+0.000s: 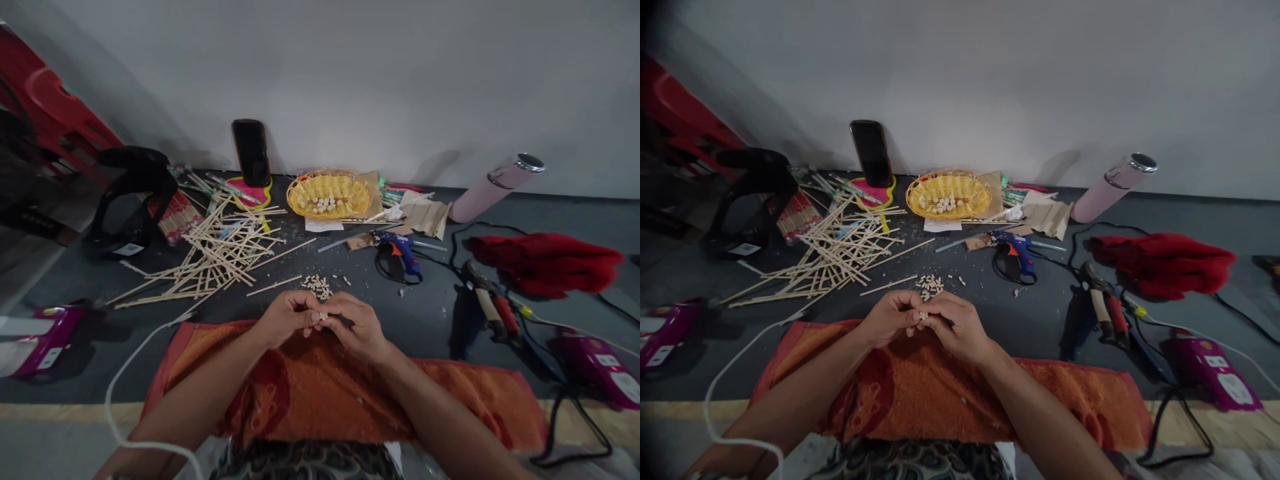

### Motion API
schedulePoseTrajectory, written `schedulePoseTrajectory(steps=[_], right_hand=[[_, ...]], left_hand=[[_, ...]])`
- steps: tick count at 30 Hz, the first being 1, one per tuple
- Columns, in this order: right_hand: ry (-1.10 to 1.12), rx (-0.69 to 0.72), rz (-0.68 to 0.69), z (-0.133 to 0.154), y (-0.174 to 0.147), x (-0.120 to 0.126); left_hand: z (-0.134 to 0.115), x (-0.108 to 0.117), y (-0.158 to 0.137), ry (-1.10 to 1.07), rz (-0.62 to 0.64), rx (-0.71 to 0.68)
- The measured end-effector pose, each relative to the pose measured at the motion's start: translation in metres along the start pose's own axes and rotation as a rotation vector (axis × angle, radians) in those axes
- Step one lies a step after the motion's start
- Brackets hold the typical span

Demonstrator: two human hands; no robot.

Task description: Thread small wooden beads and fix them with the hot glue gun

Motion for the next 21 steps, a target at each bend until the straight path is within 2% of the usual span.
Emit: schedulePoseTrajectory(steps=[7,11,21], right_hand=[[-0.058,0.014,0.004,-0.001,0.001,0.004],[-0.124,0.013,-0.024,-0.002,0.002,0.011],[-0.148,0.008,-0.023,-0.004,0.001,0.01]], left_hand=[[0.001,0.002,0.002,0.02,-0.055,-0.003],[0.006,0.004,0.002,0.005,-0.098,0.047],[0.004,0.005,0.001,0.039,-0.116,0.076]])
Point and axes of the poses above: each hand's wrist, its own y-axis towards the middle knuckle, its own x-axis out of the back of the hand, z = x × y, the point moved 8 cm from there along y, towards the middle knuckle, and after that the axes turned 15 degrees about y, right-handed, at the moved point
